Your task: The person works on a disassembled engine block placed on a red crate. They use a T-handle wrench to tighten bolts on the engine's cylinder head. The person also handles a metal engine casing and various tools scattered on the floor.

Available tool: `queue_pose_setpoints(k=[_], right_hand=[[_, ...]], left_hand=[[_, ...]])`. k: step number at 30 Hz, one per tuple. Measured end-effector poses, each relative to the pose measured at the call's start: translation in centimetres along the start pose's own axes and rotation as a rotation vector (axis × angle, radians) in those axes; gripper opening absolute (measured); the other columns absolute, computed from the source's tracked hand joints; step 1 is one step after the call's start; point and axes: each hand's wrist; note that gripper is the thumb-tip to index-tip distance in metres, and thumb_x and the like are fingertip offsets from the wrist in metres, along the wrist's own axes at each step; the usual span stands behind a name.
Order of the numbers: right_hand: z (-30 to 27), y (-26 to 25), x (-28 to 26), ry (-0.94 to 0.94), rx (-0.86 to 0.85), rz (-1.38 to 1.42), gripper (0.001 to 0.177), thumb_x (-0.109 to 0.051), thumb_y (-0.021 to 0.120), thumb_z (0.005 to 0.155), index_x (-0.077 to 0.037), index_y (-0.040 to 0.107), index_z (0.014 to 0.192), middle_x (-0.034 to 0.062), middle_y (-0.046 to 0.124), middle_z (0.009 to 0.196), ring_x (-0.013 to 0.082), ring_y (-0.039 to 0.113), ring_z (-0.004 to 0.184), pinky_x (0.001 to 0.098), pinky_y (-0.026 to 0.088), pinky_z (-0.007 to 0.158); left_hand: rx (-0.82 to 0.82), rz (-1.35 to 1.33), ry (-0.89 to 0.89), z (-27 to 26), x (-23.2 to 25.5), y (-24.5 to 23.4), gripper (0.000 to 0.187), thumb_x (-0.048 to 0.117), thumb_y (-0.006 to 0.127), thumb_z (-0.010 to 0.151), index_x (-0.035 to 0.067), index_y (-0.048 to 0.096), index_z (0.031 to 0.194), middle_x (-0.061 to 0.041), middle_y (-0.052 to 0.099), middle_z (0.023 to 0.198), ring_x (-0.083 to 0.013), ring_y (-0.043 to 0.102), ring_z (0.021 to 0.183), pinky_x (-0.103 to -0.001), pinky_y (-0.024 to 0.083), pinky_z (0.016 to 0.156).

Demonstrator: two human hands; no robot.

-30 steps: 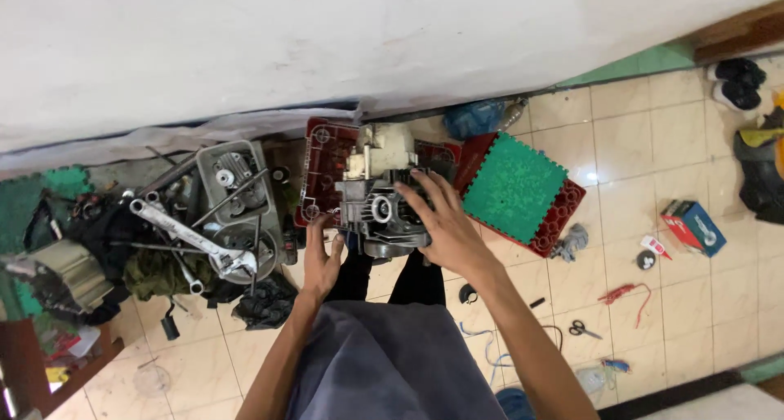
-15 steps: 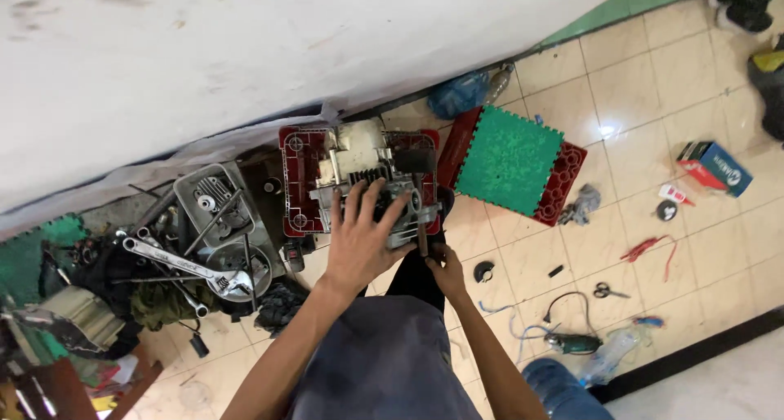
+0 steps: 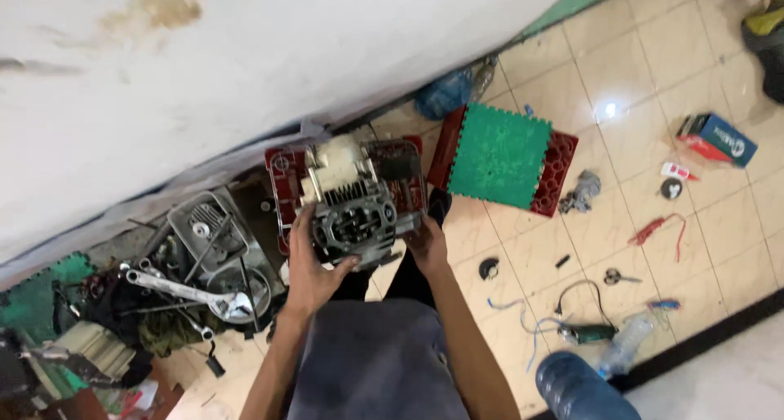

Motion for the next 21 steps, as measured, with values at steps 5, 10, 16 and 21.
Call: queue_pose_setpoints(k=[5, 10, 16, 21], right_hand=[[-0.6, 0.5, 0.2, -0.027, 0.183, -0.153, 0.041, -0.032, 0.068, 0.095, -0.002, 0.062, 0.123, 0.0157, 0.064, 0.12, 0.0318, 0.063, 0.108, 0.0496, 0.053, 0.097], [-2.0, 5.7, -3.7, -0.61, 0.123, -1.275, 0.056, -0.026, 0.067, 0.085, 0.0, 0.058, 0.134, 0.0138, 0.058, 0.119, 0.0314, 0.063, 0.107, 0.0468, 0.054, 0.092], [3.2, 3.5, -3.4, -0.643, -0.611, -2.388, 0.042, -0.032, 0.078, 0.072, -0.003, 0.072, 0.101, 0.0175, 0.069, 0.101, 0.0418, 0.06, 0.105, 0.0528, 0.05, 0.091], [6.2, 7.4, -4.8, -0.25, -0.578, -2.021, 0.032, -0.034, 0.07, 0.085, -0.006, 0.075, 0.098, 0.0152, 0.071, 0.097, 0.038, 0.062, 0.099, 0.0526, 0.051, 0.087]], left_hand=[[0.188, -0.189, -0.484, -5.0, -13.4, 5.8, 0.075, 0.056, 0.05, 0.102, 0.003, 0.043, 0.154, -0.018, 0.049, 0.153, -0.0345, 0.048, 0.14, -0.044, 0.037, 0.116], [0.176, -0.719, -1.115, -8.6, -24.1, 9.1, 0.076, 0.065, 0.037, 0.099, 0.018, 0.037, 0.159, -0.006, 0.048, 0.154, -0.0285, 0.053, 0.133, -0.049, 0.045, 0.103], [0.144, -0.826, -1.121, -6.5, -27.7, 9.5, 0.083, 0.062, 0.048, 0.093, 0.016, 0.034, 0.161, -0.019, 0.054, 0.15, -0.0411, 0.057, 0.127, -0.052, 0.049, 0.101], [0.022, -0.659, -1.129, -4.6, -30.2, 10.8, 0.078, 0.064, 0.04, 0.098, 0.014, 0.037, 0.158, -0.008, 0.049, 0.155, -0.0276, 0.053, 0.133, -0.044, 0.047, 0.102]])
Point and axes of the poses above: each hand's wrist, its own z-axis towards the middle knuckle, its own y-axis out of the palm, x = y × z
